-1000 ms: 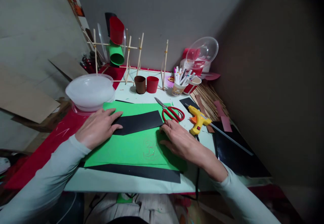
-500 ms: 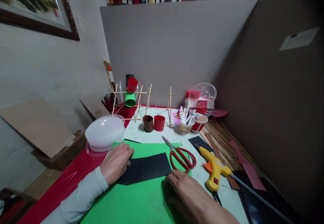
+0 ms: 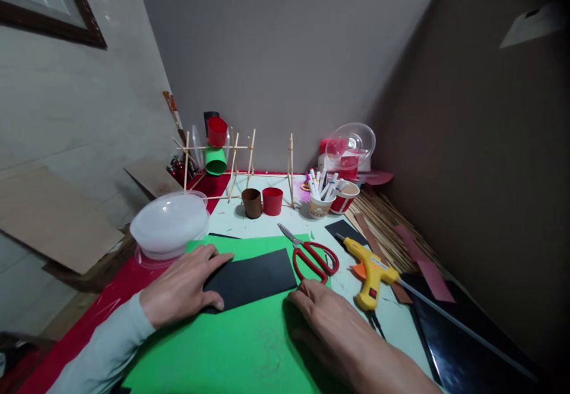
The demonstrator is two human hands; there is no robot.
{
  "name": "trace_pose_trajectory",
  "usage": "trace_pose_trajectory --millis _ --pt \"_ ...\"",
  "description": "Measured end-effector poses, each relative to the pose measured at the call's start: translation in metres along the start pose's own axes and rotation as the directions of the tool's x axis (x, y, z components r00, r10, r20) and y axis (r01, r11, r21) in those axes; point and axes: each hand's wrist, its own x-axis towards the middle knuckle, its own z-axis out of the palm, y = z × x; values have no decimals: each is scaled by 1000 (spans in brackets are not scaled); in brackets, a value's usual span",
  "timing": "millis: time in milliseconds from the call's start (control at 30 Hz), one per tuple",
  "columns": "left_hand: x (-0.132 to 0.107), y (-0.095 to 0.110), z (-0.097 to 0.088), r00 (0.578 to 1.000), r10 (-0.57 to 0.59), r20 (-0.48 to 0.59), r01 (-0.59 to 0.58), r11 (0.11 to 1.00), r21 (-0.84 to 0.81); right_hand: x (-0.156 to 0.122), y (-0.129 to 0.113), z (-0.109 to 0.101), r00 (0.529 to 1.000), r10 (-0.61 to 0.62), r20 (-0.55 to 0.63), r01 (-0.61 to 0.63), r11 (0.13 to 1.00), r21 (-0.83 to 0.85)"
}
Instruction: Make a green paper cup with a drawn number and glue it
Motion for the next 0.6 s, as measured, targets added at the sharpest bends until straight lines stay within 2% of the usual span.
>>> trace_pose_trajectory --millis 67,200,333,467,600 --pt "-2 1 -2 999 33 3 -33 997 67 -3 2 0 1000 -24 14 24 1000 -7" --pt "-1 -2 -2 1000 27 15 -28 997 75 -5 10 -1 995 -78 65 79 997 -23" --pt "0 -17 -1 991 48 -127 -25 984 175 -6 11 -9 989 -108 104 107 994 20" --pt "-14 -30 -6 971 -7 -238 30 995 93 -13 2 -20 987 -75 140 74 997 15" --pt "-37 -33 0 970 -80 -231 62 995 -82 -19 -2 -17 987 -98 126 104 994 -41"
